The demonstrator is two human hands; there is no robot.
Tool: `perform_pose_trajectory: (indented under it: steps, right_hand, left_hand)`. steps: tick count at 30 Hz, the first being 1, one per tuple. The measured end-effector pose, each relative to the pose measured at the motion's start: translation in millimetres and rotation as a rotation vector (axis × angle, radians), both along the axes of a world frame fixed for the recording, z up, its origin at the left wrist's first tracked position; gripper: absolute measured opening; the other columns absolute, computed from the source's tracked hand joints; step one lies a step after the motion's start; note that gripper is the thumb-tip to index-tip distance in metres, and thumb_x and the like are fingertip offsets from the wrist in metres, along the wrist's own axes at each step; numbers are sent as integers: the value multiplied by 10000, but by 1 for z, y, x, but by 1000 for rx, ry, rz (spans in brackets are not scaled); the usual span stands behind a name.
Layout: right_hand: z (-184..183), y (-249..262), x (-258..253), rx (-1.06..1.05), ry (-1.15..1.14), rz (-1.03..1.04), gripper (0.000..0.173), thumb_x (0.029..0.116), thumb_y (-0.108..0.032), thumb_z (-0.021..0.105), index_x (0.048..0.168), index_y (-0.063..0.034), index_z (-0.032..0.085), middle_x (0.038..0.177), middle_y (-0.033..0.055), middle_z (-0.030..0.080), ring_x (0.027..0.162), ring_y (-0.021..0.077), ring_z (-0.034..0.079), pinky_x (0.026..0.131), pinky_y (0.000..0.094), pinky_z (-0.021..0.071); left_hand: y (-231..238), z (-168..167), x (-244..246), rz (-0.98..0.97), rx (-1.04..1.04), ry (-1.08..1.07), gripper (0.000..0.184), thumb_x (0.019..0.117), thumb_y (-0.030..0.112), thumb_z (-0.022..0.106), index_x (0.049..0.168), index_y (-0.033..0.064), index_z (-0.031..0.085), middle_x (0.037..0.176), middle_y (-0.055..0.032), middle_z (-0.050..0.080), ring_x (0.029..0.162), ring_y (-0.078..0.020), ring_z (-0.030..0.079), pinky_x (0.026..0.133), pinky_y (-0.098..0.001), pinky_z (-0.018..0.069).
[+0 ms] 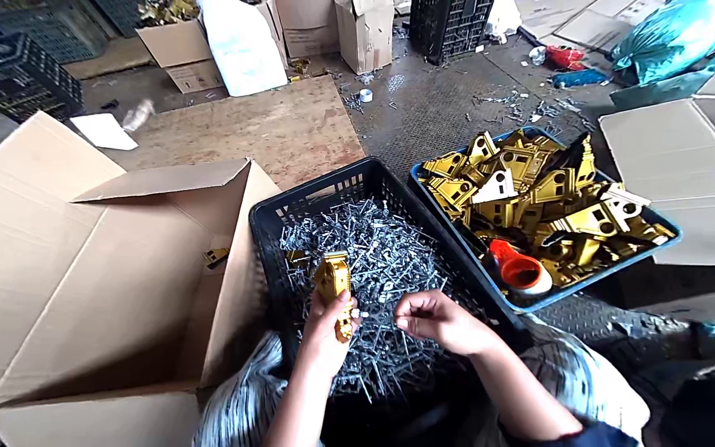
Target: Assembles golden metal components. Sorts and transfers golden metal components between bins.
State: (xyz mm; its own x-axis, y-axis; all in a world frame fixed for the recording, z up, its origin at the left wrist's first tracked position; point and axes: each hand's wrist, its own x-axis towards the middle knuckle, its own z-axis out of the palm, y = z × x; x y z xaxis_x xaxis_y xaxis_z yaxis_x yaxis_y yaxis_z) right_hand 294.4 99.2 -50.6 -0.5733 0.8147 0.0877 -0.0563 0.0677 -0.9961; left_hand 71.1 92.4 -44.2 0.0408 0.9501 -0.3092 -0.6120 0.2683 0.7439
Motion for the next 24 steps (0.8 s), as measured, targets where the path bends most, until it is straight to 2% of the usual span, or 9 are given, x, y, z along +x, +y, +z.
perform_pose_trajectory:
  steps: [2, 6, 10, 12, 14, 16, 19, 22, 24]
  right_hand:
    - [0, 0, 0, -5, 35, 13, 122, 980, -115, 586, 884, -139, 657, 694, -139, 580, 614, -42, 530, 574, 160, 438]
    - [-1, -1, 1, -10, 104, 42, 127, 983, -106, 579, 900, -161, 658, 711, -152, 583, 633, -44, 534, 593, 160, 445]
    - [-1, -2, -1, 104, -92, -54, 127, 978, -152, 602, 880, -104, 667, 677, -132, 547, 598, -59, 480, 551, 154, 393]
    - [-2, -4, -3, 211, -144, -197, 167, 974, -224, 627, 868, -96, 644, 656, -116, 520, 568, -54, 455, 528, 156, 377]
    - [-6, -5, -11, 453, -169, -369, 325, 945, -340, 729, 834, -59, 609, 668, -53, 533, 580, -28, 466, 538, 152, 391]
    - [-7, -8, -20, 797, -253, -496, 439, 938, -415, 740, 828, -21, 579, 745, 70, 583, 700, 97, 567, 654, 216, 491]
    - [-8, -10, -25, 1182, -378, -637, 386, 972, -434, 691, 875, -90, 546, 841, 102, 612, 861, 245, 631, 802, 354, 538]
    - [-25, -7, -26, 1043, -310, -693, 518, 919, -591, 684, 1033, -110, 532, 1114, 133, 604, 1138, 261, 599, 987, 393, 512]
    - [-35, -4, -26, 838, -202, -591, 697, 901, -640, 676, 1219, -40, 519, 1307, 201, 583, 1286, 267, 568, 1057, 415, 505]
  left_hand:
    - [-1, -1, -4, -29, 4, -23, 444, 995, 55, 506, 1397, 101, 324, 966, -74, 600, 767, -152, 667, 698, -298, 604]
    - [-3, -2, -7, -82, -11, -43, 461, 1033, 138, 504, 1442, 104, 295, 1013, -88, 596, 800, -160, 675, 720, -294, 610]
    - [-6, 1, -7, -200, 68, 82, 848, 787, -29, 718, 1478, 76, 238, 1052, -69, 601, 854, -142, 674, 762, -293, 604]
    - [-7, 2, -6, -277, 127, 214, 1040, 730, -32, 781, 1553, 59, 152, 1146, -107, 609, 934, -159, 683, 814, -307, 603]
    - [-10, 0, -3, -374, 179, 285, 1082, 720, -34, 804, 1567, 44, 136, 1259, -139, 620, 1067, -191, 686, 910, -341, 597]
    - [-13, -4, 1, -461, 217, 294, 1077, 719, -66, 800, 1561, 34, 136, 1322, -145, 598, 1142, -207, 666, 966, -360, 584]
    - [-13, -12, 4, -516, 255, 293, 1033, 724, -99, 768, 1552, 19, 161, 1327, -148, 592, 1145, -213, 664, 960, -374, 588]
    - [-12, -14, 4, -565, 270, 301, 1015, 731, -90, 735, 1547, 25, 142, 1314, -136, 586, 1127, -198, 665, 941, -365, 590]
    - [-12, -14, 3, -586, 266, 322, 1036, 736, -94, 724, 1560, 22, 107, 1329, -137, 576, 1139, -187, 661, 954, -352, 585]
